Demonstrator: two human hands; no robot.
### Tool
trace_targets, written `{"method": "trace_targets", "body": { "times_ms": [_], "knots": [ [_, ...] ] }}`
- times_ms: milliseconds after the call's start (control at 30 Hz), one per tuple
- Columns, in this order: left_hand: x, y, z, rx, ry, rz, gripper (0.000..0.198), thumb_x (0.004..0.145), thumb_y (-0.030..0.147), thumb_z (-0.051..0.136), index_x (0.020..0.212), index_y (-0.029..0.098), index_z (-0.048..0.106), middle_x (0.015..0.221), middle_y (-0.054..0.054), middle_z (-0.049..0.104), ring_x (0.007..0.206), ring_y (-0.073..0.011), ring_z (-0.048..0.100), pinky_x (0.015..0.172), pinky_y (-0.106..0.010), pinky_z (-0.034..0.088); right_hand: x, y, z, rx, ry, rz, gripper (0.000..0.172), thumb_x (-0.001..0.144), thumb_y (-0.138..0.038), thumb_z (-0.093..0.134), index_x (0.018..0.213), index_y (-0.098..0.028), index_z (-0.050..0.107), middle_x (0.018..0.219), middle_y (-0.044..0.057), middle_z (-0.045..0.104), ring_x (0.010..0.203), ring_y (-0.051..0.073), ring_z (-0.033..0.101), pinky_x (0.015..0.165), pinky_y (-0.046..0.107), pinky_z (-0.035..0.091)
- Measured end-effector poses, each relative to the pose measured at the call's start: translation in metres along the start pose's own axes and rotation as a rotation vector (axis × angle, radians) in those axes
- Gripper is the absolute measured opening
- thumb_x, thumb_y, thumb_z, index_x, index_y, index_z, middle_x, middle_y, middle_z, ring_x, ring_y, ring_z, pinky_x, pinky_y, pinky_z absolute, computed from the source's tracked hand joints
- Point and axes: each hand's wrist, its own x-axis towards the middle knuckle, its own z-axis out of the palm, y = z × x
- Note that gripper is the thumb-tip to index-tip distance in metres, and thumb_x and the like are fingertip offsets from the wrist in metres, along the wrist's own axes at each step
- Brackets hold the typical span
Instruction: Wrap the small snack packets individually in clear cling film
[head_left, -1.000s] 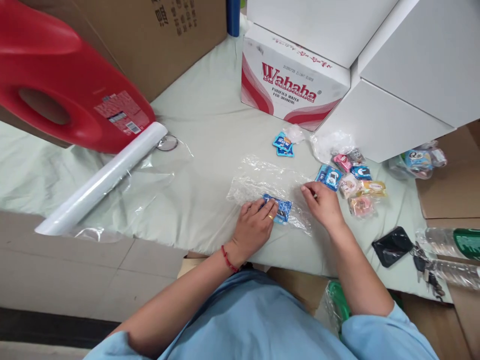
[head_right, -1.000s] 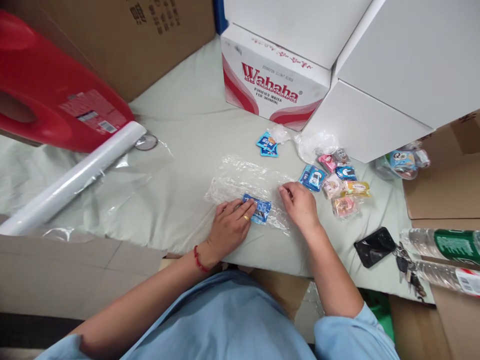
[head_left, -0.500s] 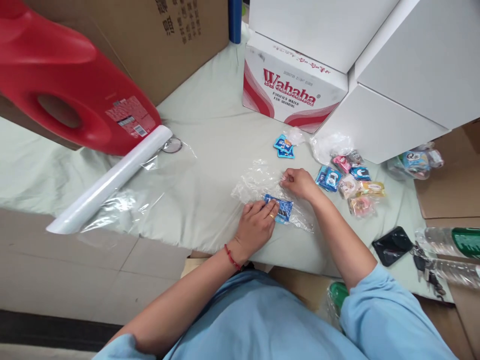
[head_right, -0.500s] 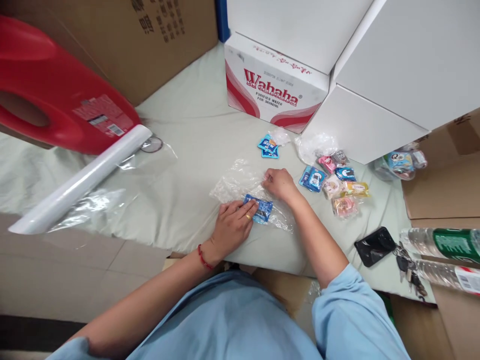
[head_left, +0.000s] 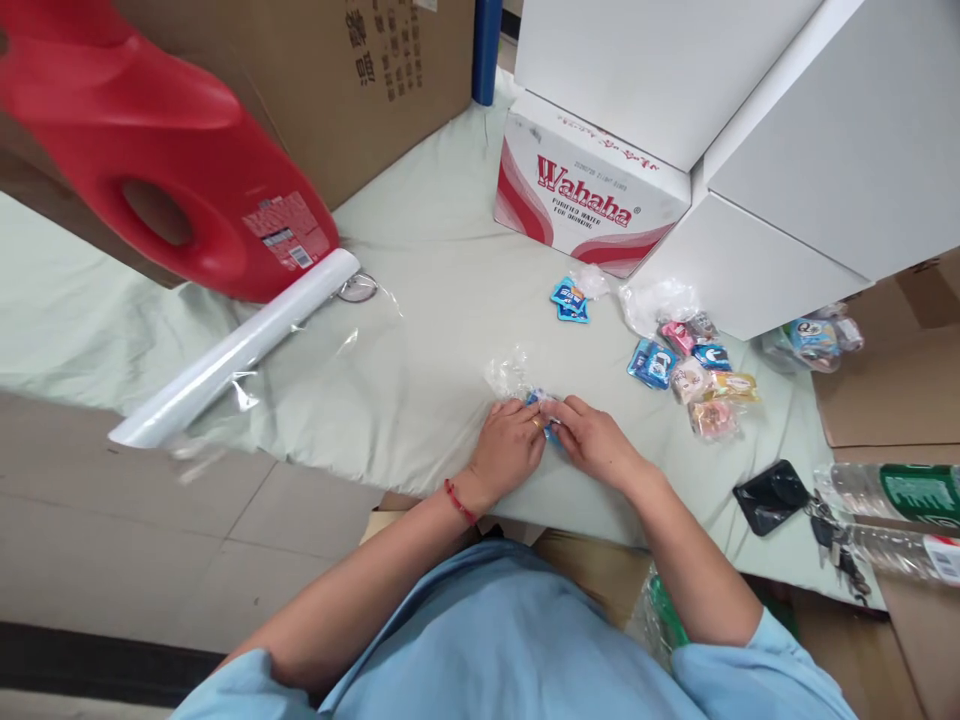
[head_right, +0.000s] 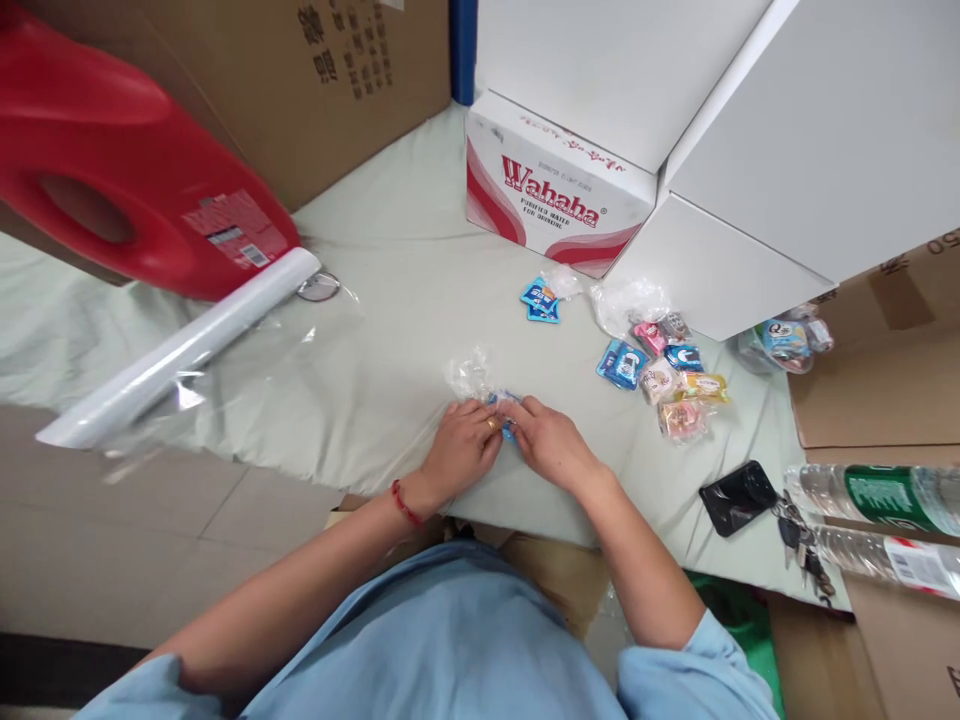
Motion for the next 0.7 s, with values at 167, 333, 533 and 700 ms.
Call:
{"method": "trace_targets", "body": {
  "times_ms": [167, 333, 533, 700],
  "knots": [
    [-0.003, -0.015, -0.007, -0.352, 0.118, -0.085, 0.033, 0.089, 0.008, 0.051, 0.097, 0.025, 0.079, 0.113, -0.005, 0.081, 0.103, -0.0226, 0.072, 0.097, -0.043, 0.056, -0.01, 0.0, 0.024, 0.036, 0.091, 0.002, 0.053, 0.103, -0.015, 0.047, 0.151, -0.034, 0.057, 0.11, 0.007, 0.062, 0.092, 0.02, 0.061, 0.078, 0.028, 0.051],
    [-0.008, -0.031, -0.018, -0.282, 0.475, -0.421, 0.022, 0.099, 0.026, 0.051, 0.104, 0.022, 0.072, 0.124, -0.011, 0.076, 0.124, -0.0263, 0.066, 0.114, -0.052, 0.049, -0.01, -0.008, 0.03, 0.024, 0.04, 0.115, 0.05, 0.104, -0.014, 0.049, 0.146, -0.038, 0.063, 0.104, 0.004, 0.057, 0.083, 0.018, 0.052, 0.07, 0.026, 0.041],
    [-0.01, -0.02, -0.01, -0.062, 0.39, -0.538, 0.074, 0.094, 0.056, 0.064, 0.152, 0.014, 0.043, 0.156, -0.025, 0.052, 0.155, -0.0407, 0.038, 0.127, -0.067, 0.025, -0.006, -0.011, 0.031, -0.013, 0.053, 0.133, 0.048, 0.103, -0.014, 0.049, 0.142, -0.036, 0.066, 0.106, 0.006, 0.057, 0.085, 0.02, 0.05, 0.068, 0.027, 0.038],
    [0.002, 0.002, 0.002, -0.199, 0.364, -0.529, 0.104, 0.079, 0.049, 0.082, 0.161, 0.019, 0.026, 0.14, -0.021, 0.061, 0.137, -0.0391, 0.058, 0.126, -0.069, 0.026, -0.004, -0.012, 0.028, -0.001, 0.071, 0.116, 0.033, 0.106, -0.021, 0.048, 0.127, -0.031, 0.072, 0.106, 0.007, 0.059, 0.086, 0.02, 0.051, 0.068, 0.026, 0.039]
  ]
}}
